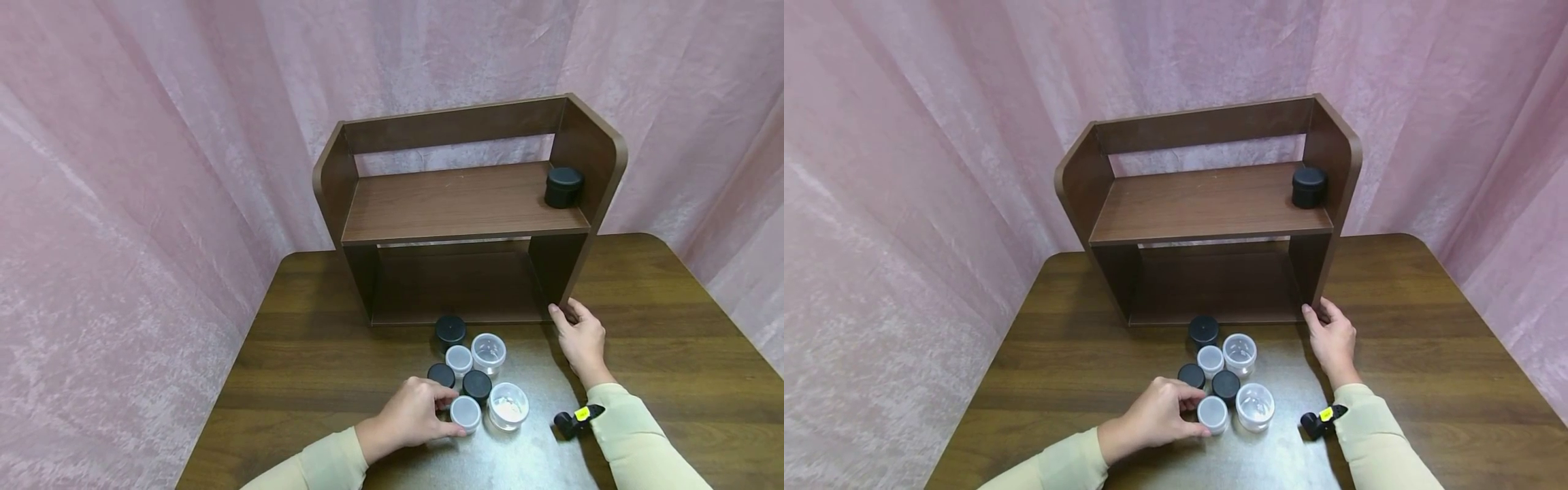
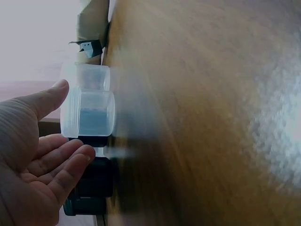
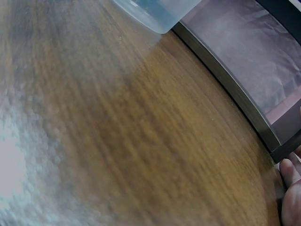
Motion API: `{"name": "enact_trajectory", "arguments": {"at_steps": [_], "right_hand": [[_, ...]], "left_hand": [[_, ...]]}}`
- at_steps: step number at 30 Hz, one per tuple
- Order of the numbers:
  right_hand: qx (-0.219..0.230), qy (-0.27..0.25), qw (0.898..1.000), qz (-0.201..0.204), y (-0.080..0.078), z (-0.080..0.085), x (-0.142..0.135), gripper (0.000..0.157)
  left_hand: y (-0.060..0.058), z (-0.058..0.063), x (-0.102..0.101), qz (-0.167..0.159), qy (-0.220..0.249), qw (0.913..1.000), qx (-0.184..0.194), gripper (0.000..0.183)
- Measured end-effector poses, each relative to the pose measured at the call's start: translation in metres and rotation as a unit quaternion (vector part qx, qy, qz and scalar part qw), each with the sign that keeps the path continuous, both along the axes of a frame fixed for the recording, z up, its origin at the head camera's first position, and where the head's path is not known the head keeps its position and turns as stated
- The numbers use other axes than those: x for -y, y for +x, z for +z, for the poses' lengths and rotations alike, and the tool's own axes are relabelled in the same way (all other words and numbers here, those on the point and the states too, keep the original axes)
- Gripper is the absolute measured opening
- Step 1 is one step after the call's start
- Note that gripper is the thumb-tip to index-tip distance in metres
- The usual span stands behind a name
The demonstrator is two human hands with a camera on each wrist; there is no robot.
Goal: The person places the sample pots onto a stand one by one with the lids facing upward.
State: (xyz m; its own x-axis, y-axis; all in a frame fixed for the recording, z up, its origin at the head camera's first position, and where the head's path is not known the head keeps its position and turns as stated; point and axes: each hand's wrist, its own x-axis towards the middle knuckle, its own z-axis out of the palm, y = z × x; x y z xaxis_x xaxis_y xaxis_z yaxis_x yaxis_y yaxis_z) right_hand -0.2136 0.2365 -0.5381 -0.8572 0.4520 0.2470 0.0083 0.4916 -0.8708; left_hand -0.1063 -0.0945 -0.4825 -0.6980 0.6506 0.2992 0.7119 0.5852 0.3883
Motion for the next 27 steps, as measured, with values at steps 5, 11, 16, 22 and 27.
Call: {"name": "enact_trajectory", "arguments": {"at_steps": [5,11,16,22,27], "right_hand": [[0.003,-0.003,1.0,-0.002,-0.0001,-0.0009,-0.0006,0.043],[0.001,-0.005,1.0,-0.002,0.0003,-0.001,-0.0003,0.043],[-0.001,-0.001,1.0,-0.003,0.0008,-0.0005,0.0001,0.045],[0.0,-0.004,1.0,0.0,0.0006,0.0013,0.0006,0.048],[-0.001,-0.002,1.0,0.0,0.0005,0.0012,0.0005,0.048]], "left_hand": [[0.0003,-0.0017,-0.0013,0.001,0.003,1.0,-0.005,0.035],[0.0014,-0.0037,-0.0029,0.005,0.012,0.9999,0.003,0.034],[0.002,-0.0042,-0.0034,0.006,0.026,0.9994,0.022,0.038],[0.0033,-0.0029,-0.0037,0.008,0.036,0.9988,0.032,0.039],[0.0046,0.0001,-0.0036,-0.003,0.053,0.9981,0.033,0.041]]}}
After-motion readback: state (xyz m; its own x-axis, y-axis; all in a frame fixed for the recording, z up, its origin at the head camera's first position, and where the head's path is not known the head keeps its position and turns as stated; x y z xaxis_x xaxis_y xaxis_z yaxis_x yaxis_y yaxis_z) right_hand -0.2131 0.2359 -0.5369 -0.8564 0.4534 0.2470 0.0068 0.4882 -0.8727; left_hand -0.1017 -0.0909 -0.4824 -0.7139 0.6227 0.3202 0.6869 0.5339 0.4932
